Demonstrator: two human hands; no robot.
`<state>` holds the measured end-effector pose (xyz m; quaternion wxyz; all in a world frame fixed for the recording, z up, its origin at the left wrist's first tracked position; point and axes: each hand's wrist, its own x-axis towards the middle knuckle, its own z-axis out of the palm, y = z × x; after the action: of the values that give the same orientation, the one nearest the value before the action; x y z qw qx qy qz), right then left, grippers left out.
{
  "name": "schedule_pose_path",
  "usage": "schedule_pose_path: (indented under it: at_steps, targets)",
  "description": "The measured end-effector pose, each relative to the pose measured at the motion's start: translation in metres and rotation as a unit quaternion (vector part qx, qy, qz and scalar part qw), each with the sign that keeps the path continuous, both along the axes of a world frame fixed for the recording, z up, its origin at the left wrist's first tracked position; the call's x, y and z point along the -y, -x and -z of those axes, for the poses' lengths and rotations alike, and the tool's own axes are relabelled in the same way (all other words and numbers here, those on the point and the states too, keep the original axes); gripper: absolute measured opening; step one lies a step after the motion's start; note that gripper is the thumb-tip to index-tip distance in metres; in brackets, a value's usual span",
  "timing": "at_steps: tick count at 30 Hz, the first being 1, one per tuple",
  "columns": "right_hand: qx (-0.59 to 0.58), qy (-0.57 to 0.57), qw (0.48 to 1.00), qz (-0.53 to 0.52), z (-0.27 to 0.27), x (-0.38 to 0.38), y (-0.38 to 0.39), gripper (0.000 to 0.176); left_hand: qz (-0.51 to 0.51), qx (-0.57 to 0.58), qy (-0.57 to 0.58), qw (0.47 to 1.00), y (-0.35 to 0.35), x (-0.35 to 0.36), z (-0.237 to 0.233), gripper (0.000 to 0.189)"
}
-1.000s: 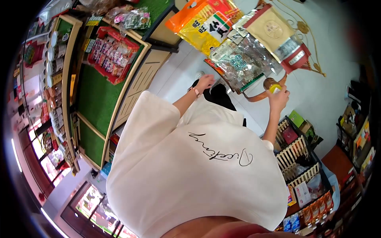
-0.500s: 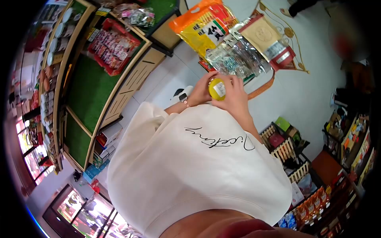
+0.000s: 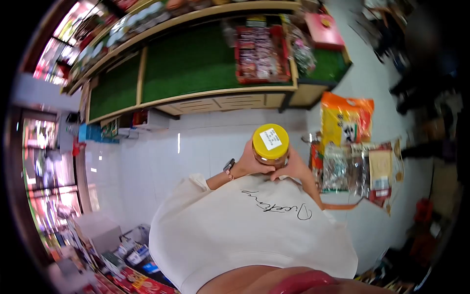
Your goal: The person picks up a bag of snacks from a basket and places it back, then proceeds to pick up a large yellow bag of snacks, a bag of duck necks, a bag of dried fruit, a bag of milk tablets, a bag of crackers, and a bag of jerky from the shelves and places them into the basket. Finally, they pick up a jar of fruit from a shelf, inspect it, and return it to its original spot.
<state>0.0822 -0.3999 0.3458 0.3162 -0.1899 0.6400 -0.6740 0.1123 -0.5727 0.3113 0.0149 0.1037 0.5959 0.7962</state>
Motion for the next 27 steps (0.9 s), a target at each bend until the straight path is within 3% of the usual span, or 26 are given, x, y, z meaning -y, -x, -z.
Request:
schedule_pose_path:
  at_steps: [1,4,5,11,14,18,21,25,27]
  targets:
    - [0.042,0.053,0.998,-0.021,0.014,0.029,-0.002,0.109,-0.016,0.012,-0.005,1.0,-0.007,0.022,-0.004,0.096]
    - [0.051,0.03,0.992,-0.114,0.026,0.097,0.001,0.104,-0.056,-0.004,0.042,0.998,-0.021,0.089,-0.008,0.092]
    - [0.058,0.027,0.987,-0.149,0.025,0.115,0.004,0.095,-0.094,-0.019,0.063,0.993,-0.026,0.102,-0.01,0.091]
    - [0.057,0.076,0.961,-0.26,0.006,0.242,0.006,0.084,-0.327,-0.033,0.085,0.941,-0.063,0.194,-0.02,0.086]
    - [0.011,0.073,0.943,-0.324,0.015,0.296,0.02,0.084,-0.376,-0.02,0.105,0.921,-0.069,0.234,-0.013,0.082]
    - [0.065,0.065,0.912,-0.401,0.043,0.361,0.047,0.089,-0.392,0.017,0.131,0.911,-0.062,0.288,-0.034,0.078]
    - [0.073,0.091,0.898,-0.424,0.048,0.411,0.063,0.081,-0.445,0.025,0.119,0.887,-0.053,0.323,-0.038,0.077]
    - [0.07,0.057,0.844,-0.528,0.038,0.499,0.087,0.127,-0.544,-0.011,0.005,0.839,-0.037,0.372,-0.017,0.078]
    - [0.037,0.095,0.833,-0.544,0.011,0.547,0.094,0.122,-0.584,-0.015,-0.058,0.809,-0.031,0.403,-0.007,0.08]
